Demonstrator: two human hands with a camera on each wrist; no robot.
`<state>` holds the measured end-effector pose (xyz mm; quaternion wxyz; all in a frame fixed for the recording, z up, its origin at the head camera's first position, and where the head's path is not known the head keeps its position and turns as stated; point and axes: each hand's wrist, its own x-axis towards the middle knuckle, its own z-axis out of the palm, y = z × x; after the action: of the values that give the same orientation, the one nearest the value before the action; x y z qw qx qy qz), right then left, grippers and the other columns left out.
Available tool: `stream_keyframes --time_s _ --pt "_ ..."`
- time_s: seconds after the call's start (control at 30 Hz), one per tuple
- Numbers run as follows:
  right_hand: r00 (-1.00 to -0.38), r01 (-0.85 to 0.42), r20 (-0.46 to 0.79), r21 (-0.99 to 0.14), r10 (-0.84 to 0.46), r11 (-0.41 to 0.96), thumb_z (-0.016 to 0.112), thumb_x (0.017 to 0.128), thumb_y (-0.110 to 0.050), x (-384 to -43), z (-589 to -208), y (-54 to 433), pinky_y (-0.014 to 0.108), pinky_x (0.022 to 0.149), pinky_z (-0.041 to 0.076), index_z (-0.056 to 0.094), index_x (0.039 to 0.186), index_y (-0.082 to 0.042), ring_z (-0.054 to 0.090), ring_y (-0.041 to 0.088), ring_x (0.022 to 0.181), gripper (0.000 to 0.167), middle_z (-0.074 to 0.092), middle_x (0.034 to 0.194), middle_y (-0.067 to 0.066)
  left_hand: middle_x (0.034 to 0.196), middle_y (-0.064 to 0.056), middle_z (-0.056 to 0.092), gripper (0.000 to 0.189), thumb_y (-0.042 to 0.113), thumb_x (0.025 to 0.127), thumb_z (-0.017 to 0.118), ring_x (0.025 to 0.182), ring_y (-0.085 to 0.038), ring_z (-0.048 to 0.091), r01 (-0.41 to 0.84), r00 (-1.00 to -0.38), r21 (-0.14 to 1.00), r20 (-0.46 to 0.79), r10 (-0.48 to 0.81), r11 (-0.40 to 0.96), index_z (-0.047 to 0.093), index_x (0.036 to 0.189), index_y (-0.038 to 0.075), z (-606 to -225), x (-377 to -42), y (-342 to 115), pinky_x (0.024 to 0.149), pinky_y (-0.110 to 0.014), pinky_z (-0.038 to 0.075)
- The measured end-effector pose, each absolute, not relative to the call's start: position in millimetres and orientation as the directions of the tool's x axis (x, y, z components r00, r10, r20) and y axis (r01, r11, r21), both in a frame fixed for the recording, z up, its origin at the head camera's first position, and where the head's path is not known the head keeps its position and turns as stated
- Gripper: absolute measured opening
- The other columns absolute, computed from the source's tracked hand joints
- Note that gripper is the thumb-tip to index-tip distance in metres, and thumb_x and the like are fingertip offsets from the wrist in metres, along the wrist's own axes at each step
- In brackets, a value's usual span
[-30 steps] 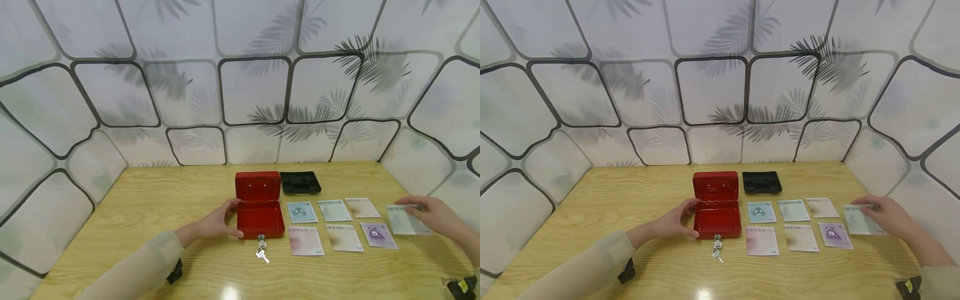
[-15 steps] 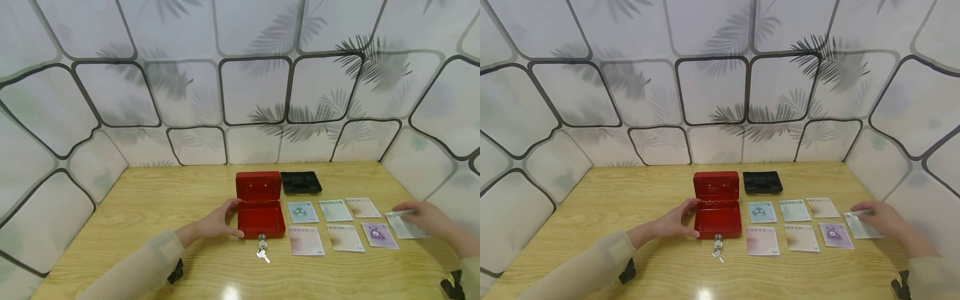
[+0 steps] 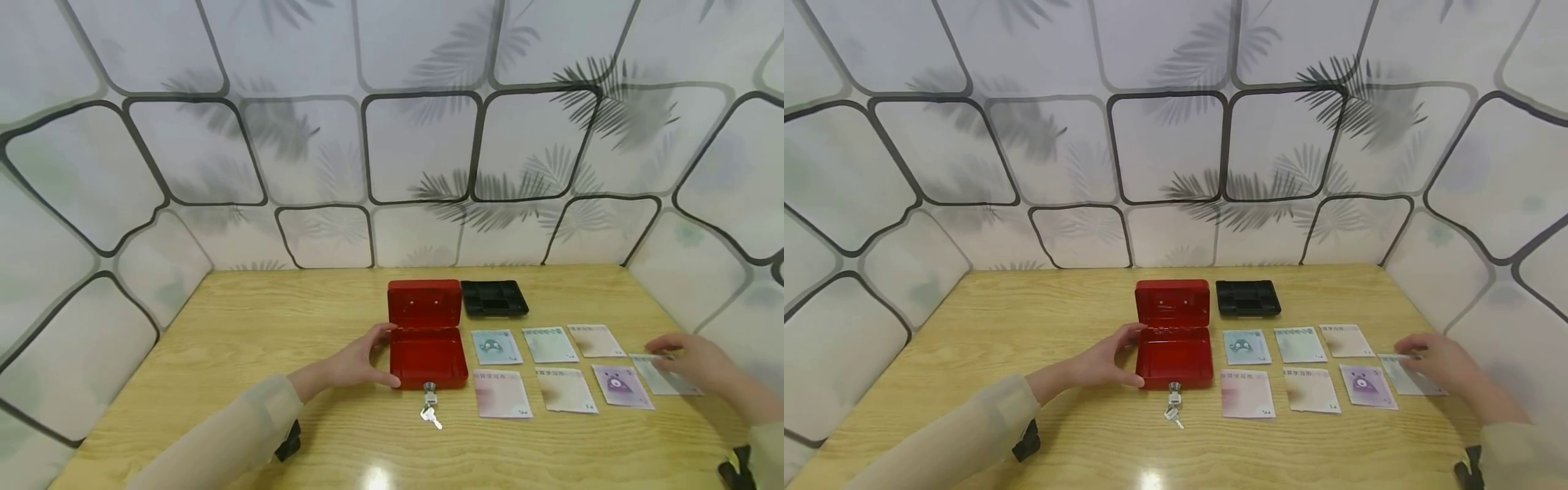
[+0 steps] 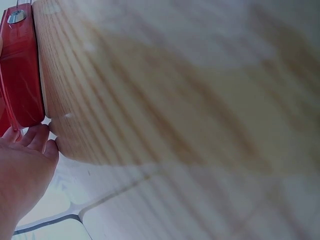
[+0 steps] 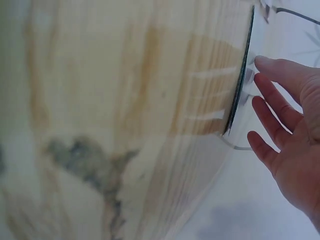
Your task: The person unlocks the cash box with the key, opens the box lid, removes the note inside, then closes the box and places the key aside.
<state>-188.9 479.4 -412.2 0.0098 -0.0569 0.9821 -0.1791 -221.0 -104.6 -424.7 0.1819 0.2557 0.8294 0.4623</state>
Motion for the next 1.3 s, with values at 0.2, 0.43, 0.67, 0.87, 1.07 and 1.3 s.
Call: stream_keyframes --time_s 0.2,0.43,0.67,0.87,1.07,1.3 --pt "-0.992 -0.124 0.066 -0.365 -0.107 0.923 0.069 0.091 -0.017 -186 -406 469 0.064 0.077 0.042 0.064 0.109 0.009 0.050 0.057 0.101 0.033 0.057 0.112 0.038 0.142 -0.011 0.043 0.091 0.024 0.076 0.085 0.131 -0.029 0.039 0.254 -0.803 0.858 -0.070 0.591 0.446 0.029 0.146 0.008 -423 -220 -103 0.111 -0.048 0.026" --pt "-0.965 -0.243 0.195 -0.425 -0.174 0.872 0.070 0.091 -0.015 -195 -393 439 0.056 0.077 0.045 0.066 0.111 0.004 0.052 0.001 0.093 0.028 0.062 0.112 0.029 0.142 -0.011 0.043 0.091 0.023 0.076 0.085 0.130 -0.029 0.038 0.247 -0.805 0.861 -0.073 0.589 0.444 0.029 0.147 0.008 -424 -221 -104 0.111 -0.048 0.026" --pt "-0.957 -0.285 0.184 -0.463 -0.223 0.840 0.068 0.092 -0.015 -208 -383 397 0.055 0.080 0.046 0.066 0.113 0.003 0.059 0.020 0.097 0.027 0.064 0.111 0.023 0.141 -0.011 0.043 0.092 0.024 0.076 0.085 0.130 -0.029 0.039 0.255 -0.805 0.862 -0.061 0.590 0.438 0.029 0.146 0.007 -425 -222 -105 0.111 -0.048 0.026" --pt "-0.951 -0.308 0.165 -0.518 -0.260 0.798 0.065 0.094 -0.013 -226 -380 361 0.057 0.084 0.045 0.064 0.116 0.005 0.057 0.041 0.103 0.029 0.064 0.113 0.022 0.141 -0.011 0.043 0.092 0.024 0.076 0.085 0.130 -0.029 0.039 0.256 -0.803 0.864 -0.060 0.592 0.434 0.029 0.146 0.007 -426 -222 -105 0.111 -0.048 0.026" --pt "-0.937 -0.348 0.170 -0.543 -0.306 0.764 0.065 0.094 -0.013 -247 -380 326 0.056 0.086 0.046 0.064 0.116 0.003 0.058 0.038 0.103 0.027 0.065 0.112 0.019 0.142 -0.011 0.043 0.091 0.024 0.076 0.085 0.130 -0.029 0.039 0.254 -0.802 0.864 -0.063 0.594 0.435 0.029 0.146 0.007 -426 -222 -105 0.111 -0.048 0.026" --pt "-0.929 -0.364 0.167 -0.582 -0.331 0.727 0.066 0.093 -0.011 -268 -385 294 0.057 0.088 0.045 0.064 0.117 0.004 0.058 0.037 0.104 0.027 0.065 0.112 0.019 0.142 -0.010 0.043 0.091 0.024 0.076 0.085 0.131 -0.029 0.038 0.243 -0.804 0.863 -0.075 0.590 0.442 0.029 0.147 0.008 -424 -221 -104 0.111 -0.049 0.025"
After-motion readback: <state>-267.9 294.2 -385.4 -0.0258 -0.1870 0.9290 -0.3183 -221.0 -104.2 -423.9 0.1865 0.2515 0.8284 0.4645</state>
